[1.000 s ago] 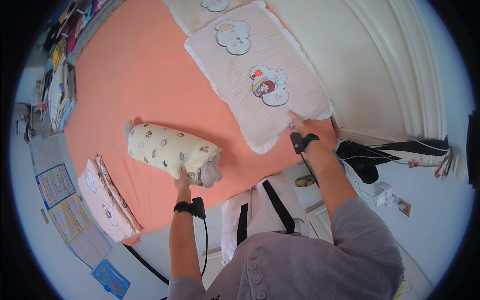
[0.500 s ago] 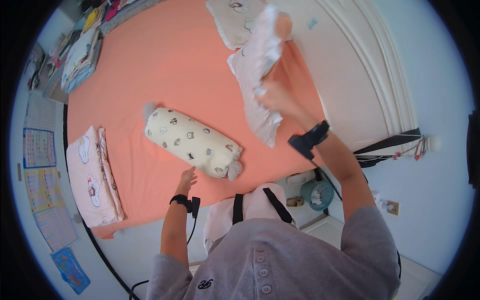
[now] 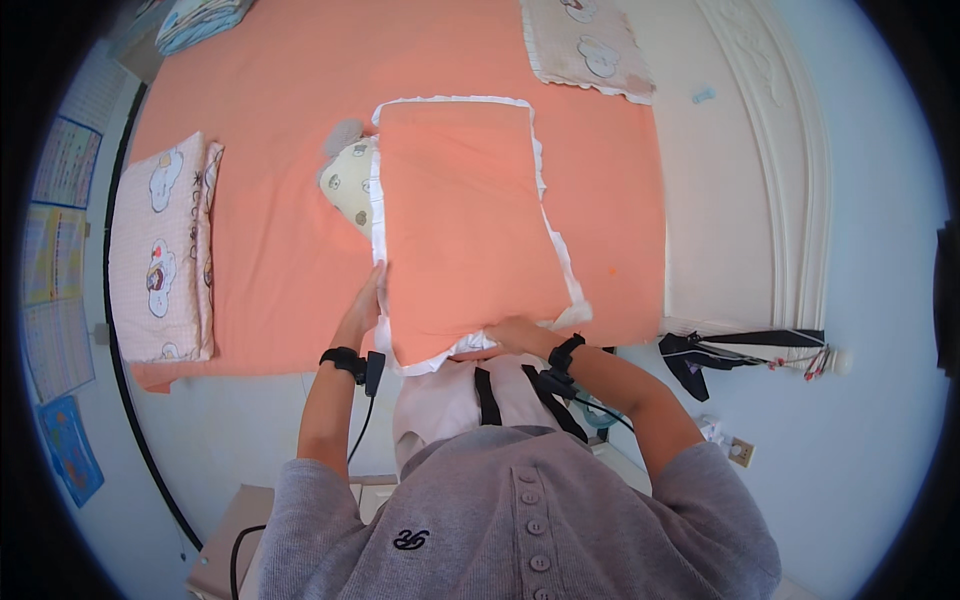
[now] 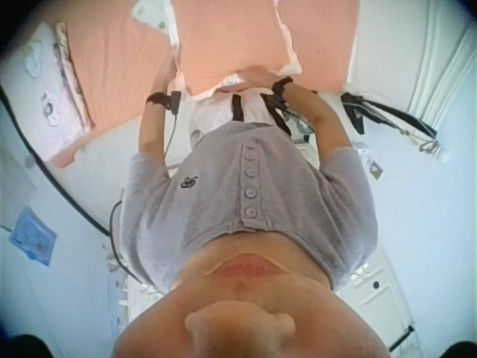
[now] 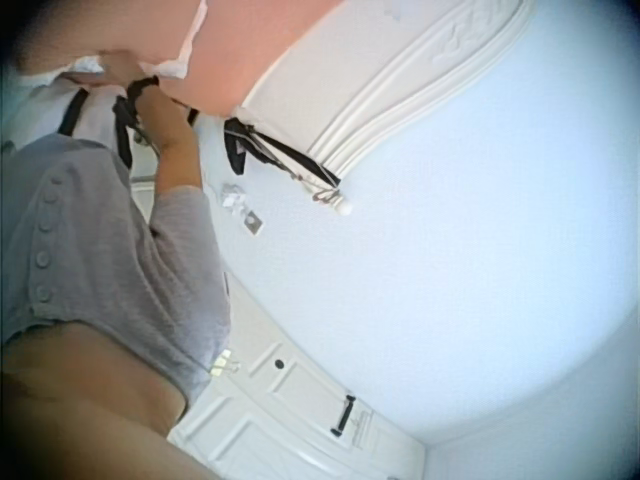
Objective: The person organizes a bed by unfolding a blanket over the mattress, straightening the edges, and arranging several pillows and a bolster.
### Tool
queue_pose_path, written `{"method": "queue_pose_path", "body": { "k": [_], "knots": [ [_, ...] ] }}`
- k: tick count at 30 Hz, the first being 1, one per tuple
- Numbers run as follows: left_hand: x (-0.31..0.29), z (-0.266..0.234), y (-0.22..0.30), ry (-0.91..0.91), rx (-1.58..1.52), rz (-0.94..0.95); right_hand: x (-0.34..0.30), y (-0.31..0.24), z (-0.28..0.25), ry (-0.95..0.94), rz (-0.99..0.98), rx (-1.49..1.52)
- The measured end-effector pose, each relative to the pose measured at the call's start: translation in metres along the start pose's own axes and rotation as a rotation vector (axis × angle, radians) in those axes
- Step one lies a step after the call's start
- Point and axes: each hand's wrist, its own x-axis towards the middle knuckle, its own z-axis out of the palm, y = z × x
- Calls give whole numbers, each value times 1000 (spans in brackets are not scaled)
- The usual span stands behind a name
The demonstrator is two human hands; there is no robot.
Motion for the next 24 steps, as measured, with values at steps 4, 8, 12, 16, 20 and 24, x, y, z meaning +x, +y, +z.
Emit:
{"method": "queue_pose_path", "body": {
  "k": [4,8,12,16,20,24],
  "knots": [
    [19,8,0,109,192,27,15,25,6,-295,-21,67],
    [26,47,23,271,469,127,16,41,-39,346,41,367],
    [33,60,13,196,827,340,46,68,-99,530,89,418],
    [-2,67,5,176,1157,523,93,104,-156,632,134,295],
    [-53,47,0,367,1260,377,165,111,-190,767,64,143],
    [-82,45,-16,433,1100,339,225,86,-181,584,168,430]
  ]
}}
